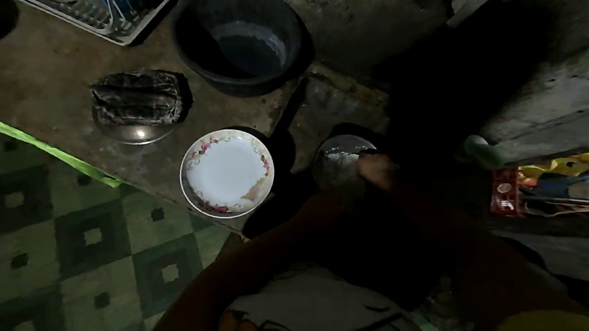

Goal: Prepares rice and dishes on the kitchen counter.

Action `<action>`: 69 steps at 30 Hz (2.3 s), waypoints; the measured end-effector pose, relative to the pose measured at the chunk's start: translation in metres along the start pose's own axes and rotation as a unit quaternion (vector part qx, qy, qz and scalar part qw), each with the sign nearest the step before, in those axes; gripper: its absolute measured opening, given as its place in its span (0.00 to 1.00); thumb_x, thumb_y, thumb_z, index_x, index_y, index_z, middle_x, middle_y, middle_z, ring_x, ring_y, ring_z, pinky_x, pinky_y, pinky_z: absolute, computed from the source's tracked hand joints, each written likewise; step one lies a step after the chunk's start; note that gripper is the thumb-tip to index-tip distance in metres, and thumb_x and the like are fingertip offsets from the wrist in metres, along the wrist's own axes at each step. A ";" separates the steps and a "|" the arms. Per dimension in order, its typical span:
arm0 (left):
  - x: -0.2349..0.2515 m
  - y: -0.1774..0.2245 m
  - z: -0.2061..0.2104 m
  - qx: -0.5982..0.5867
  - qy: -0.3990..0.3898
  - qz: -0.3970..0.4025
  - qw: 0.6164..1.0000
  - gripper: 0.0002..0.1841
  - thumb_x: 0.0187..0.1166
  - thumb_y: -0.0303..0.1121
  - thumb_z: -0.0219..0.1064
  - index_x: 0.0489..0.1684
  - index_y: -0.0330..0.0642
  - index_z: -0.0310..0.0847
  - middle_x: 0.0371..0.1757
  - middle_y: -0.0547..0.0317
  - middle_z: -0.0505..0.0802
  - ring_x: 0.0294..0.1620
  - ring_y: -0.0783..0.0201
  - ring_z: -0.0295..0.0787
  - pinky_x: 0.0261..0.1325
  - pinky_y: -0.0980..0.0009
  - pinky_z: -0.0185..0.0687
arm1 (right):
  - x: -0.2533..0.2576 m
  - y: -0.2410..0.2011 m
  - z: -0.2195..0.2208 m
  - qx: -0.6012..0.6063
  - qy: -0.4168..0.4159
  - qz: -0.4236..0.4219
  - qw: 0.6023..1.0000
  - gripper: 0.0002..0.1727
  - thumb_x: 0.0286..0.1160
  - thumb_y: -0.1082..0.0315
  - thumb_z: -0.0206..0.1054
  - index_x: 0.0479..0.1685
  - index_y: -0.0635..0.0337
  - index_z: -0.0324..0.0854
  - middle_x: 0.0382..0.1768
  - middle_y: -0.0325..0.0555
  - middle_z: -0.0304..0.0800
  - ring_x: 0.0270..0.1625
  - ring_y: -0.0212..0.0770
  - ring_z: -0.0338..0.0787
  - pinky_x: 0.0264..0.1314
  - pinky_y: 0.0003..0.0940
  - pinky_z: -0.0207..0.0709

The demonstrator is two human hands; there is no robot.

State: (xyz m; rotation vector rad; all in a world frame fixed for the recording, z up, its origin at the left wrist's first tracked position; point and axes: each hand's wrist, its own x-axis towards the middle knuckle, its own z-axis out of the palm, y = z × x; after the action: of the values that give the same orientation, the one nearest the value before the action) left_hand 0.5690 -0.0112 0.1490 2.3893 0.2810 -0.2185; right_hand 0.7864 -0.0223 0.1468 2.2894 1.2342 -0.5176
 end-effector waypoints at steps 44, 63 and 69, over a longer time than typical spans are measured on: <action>0.021 -0.028 0.004 0.112 -0.032 0.024 0.993 0.22 0.85 0.54 0.61 0.56 0.49 0.92 0.66 0.49 0.91 0.77 0.46 0.79 0.91 0.44 0.52 | 0.007 0.003 0.000 0.034 -0.053 0.035 0.997 0.20 0.73 0.64 0.72 0.60 0.68 0.86 0.66 0.67 0.86 0.69 0.70 0.85 0.64 0.74 0.77; 0.011 -0.015 0.009 0.121 0.009 0.042 0.992 0.25 0.90 0.55 0.54 0.62 0.47 0.89 0.67 0.45 0.90 0.76 0.42 0.80 0.90 0.36 0.48 | -0.039 0.008 0.000 0.021 0.001 -0.055 0.998 0.15 0.76 0.64 0.70 0.54 0.64 0.89 0.60 0.64 0.89 0.67 0.68 0.86 0.64 0.72 0.78; 0.010 0.012 0.026 0.059 0.049 -0.012 0.997 0.27 0.89 0.55 0.57 0.69 0.43 0.85 0.73 0.41 0.87 0.81 0.39 0.75 0.88 0.34 0.51 | -0.035 0.002 -0.009 -0.035 -0.028 -0.039 0.998 0.12 0.82 0.69 0.63 0.49 0.69 0.89 0.58 0.65 0.90 0.64 0.67 0.88 0.62 0.70 0.79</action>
State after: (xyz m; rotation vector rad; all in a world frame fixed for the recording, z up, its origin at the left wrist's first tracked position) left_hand 0.5796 -0.0358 0.1357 2.5191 0.3517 -0.1325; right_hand 0.7706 -0.0413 0.1733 2.1619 1.2966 -0.5540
